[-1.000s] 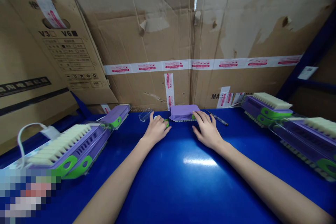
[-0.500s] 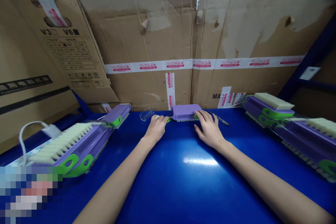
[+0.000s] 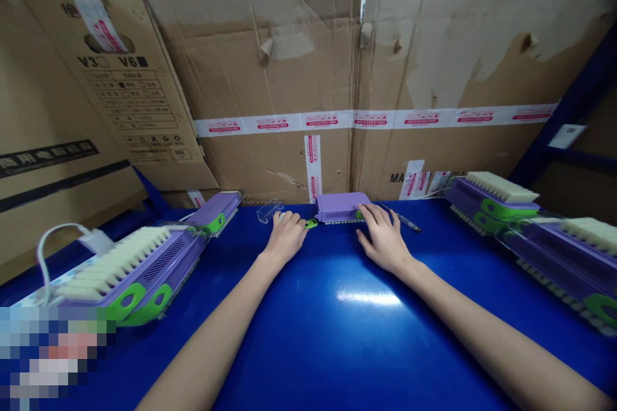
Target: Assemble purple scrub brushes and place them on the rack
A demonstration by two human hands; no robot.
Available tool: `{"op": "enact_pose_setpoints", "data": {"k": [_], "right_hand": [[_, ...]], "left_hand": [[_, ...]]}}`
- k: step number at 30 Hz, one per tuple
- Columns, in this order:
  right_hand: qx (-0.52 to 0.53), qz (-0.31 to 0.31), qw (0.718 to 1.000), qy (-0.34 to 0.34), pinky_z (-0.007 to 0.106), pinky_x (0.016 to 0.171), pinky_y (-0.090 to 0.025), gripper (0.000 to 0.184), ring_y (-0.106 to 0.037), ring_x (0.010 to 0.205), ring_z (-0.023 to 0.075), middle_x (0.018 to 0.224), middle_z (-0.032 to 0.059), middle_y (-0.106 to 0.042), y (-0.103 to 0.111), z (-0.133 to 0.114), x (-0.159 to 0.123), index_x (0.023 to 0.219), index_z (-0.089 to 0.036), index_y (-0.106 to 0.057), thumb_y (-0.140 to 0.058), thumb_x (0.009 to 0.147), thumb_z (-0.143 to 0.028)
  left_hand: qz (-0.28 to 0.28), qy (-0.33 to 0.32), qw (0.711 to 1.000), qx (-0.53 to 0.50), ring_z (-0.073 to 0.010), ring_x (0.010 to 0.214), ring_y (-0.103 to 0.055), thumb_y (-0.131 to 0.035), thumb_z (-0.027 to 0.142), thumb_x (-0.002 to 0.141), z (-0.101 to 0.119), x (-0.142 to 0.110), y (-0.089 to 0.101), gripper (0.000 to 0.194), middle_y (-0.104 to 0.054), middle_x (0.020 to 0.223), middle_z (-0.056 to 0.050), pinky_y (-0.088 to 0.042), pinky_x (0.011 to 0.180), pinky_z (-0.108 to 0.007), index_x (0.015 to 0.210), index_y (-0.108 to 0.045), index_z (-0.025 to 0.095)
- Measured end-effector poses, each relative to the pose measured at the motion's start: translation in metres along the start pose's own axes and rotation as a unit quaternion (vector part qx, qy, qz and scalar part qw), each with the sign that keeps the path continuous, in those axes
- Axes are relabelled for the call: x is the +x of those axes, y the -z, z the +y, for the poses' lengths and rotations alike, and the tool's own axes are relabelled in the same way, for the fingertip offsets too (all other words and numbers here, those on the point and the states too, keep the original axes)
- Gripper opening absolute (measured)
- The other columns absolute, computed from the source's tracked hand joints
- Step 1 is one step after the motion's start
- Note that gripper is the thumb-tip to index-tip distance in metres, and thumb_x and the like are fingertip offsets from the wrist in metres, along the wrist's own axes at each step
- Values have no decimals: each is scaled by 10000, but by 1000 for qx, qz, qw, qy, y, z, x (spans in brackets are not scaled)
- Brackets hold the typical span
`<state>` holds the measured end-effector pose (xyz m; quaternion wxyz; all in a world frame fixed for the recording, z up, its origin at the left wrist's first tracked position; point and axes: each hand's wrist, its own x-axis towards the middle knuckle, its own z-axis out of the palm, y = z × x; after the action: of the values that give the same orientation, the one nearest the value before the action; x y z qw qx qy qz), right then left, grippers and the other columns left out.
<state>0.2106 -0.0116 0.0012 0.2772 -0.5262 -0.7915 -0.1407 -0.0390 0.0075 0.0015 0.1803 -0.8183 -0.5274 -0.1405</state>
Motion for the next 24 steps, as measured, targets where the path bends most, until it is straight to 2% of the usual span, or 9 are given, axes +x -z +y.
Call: {"op": "enact_pose_setpoints", "data": {"k": [5, 9, 11, 17, 21, 24], "right_hand": [[1, 3, 1000, 3, 544, 1054, -240, 484, -384, 1275, 280, 1358, 147, -472, -1, 1, 0, 1350, -143, -367, -396, 883, -266], [2, 3, 1000, 3, 543, 1056, -239, 484, -389, 1271, 278, 1355, 148, -476, 0, 1, 0, 1350, -144, -368, -396, 882, -262], [1, 3, 1000, 3, 540, 1059, -236, 482, -388, 1272, 276, 1356, 148, -477, 0, 0, 0, 1350, -144, -370, -393, 883, -260], [-2, 2, 1000, 2, 542, 1059, -240, 489, -397, 1267, 276, 1351, 147, -482, 0, 0, 0, 1353, -149, -369, -399, 878, -256], [1, -1, 1000, 0, 548, 1056, -239, 488, -396, 1266, 278, 1349, 149, -485, 1, 0, 0, 1353, -148, -370, -396, 878, -258], [3, 0, 1000, 0, 548, 1055, -237, 489, -393, 1268, 278, 1350, 148, -484, 1, 0, 0, 1355, -149, -367, -393, 879, -258]], "left_hand": [[8, -10, 1000, 1, -243, 883, -543, -395, 209, 915, 2, 2, 5, 244, -664, 842, -87, -294, 923, -484, 917, -637, 173], [0, 6, 1000, 10, -228, 850, -568, -342, 122, 908, 4, 3, 11, 298, -687, 819, -77, -305, 920, -450, 1071, -588, 163], [-1, 15, 1000, 15, -232, 877, -571, -337, 133, 910, 4, 3, 13, 314, -692, 858, -83, -309, 920, -445, 1129, -560, 161], [-16, 124, 991, 55, -289, 978, -548, -342, 216, 909, 1, 4, 23, 324, -640, 1018, -136, -388, 813, -413, 1111, -584, 140], [-63, 196, 976, 73, -289, 1005, -546, -367, 229, 892, -6, 4, 29, 322, -600, 1063, -155, -419, 823, -391, 1109, -582, 126], [-88, 225, 967, 80, -292, 1024, -548, -387, 219, 879, -10, 3, 31, 313, -589, 1068, -164, -442, 818, -381, 1116, -565, 120]]}}
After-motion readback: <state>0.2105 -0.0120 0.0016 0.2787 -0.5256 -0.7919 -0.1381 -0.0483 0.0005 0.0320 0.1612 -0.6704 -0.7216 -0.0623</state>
